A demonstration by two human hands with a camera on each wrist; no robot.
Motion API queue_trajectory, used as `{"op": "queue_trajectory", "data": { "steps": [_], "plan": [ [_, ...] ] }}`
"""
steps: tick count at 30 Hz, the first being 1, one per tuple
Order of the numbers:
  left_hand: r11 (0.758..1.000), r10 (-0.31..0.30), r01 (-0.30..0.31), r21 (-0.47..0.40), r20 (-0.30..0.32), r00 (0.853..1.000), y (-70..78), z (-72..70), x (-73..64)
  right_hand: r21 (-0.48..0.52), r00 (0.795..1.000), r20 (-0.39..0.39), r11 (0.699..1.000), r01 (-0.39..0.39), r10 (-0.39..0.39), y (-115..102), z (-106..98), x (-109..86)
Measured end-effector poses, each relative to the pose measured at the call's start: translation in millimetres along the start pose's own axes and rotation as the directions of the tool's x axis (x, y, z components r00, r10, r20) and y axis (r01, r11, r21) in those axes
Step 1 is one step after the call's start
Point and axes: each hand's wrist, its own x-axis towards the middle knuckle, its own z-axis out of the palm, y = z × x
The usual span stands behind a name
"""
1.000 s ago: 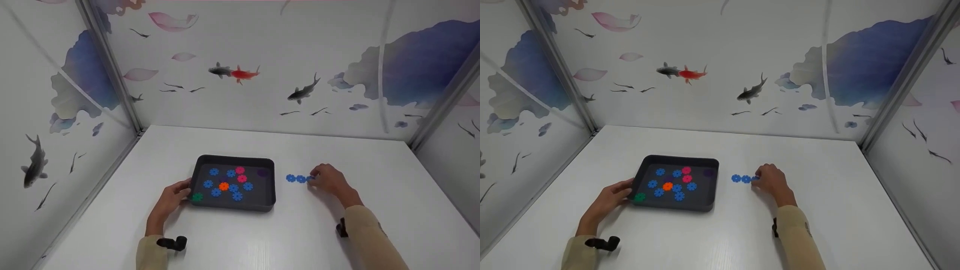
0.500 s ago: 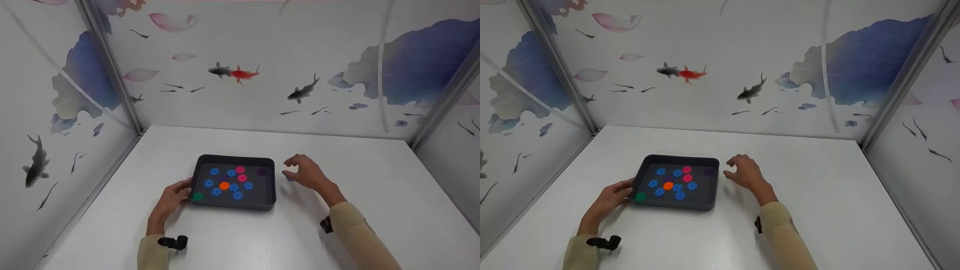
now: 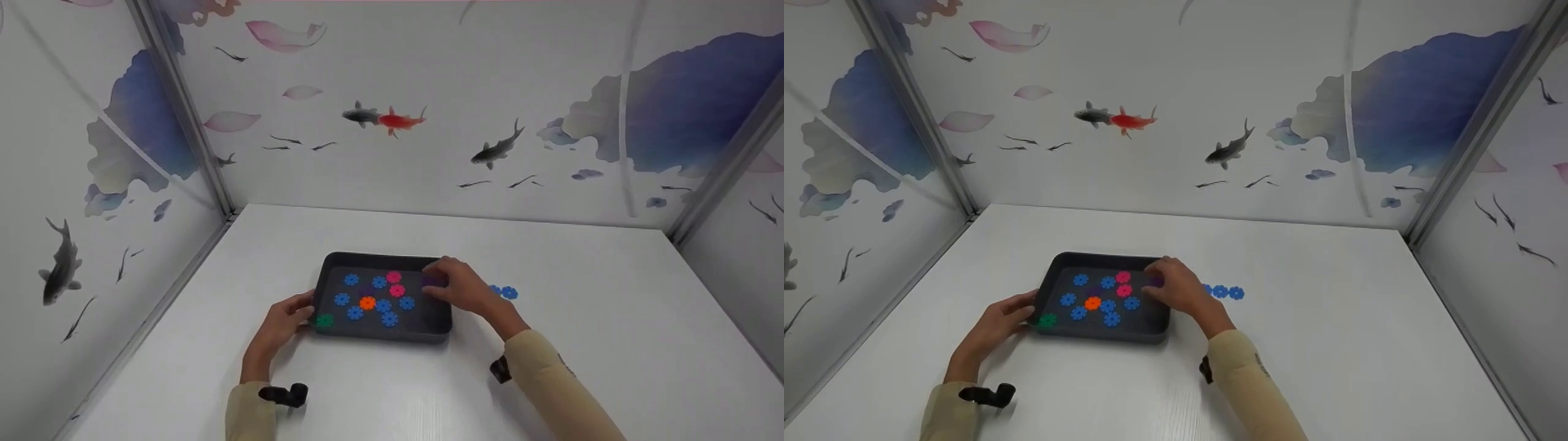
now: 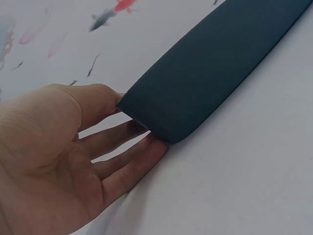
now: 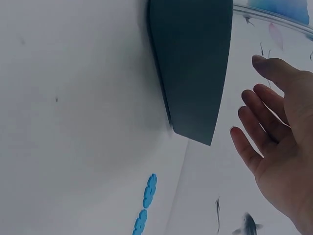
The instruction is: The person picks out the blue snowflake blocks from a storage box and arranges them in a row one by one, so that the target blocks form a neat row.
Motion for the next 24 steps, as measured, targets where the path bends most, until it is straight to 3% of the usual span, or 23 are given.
{"op": "queue_trajectory", "data": {
  "steps": [11,24],
  "plan": [
    [1.000,0.016,-0.016,0.002,0.001,1.000,3.0,0.7,-2.7,0.025,0.996,0.047,0.997,-0.075,0.074,-8,28,8.8],
    [1.000,0.002,-0.002,0.006,0.002,1.000,4.4,1.5,-2.1,-0.043,0.988,0.067,0.990,-0.134,0.136,-6,45,12.5]
  ]
}}
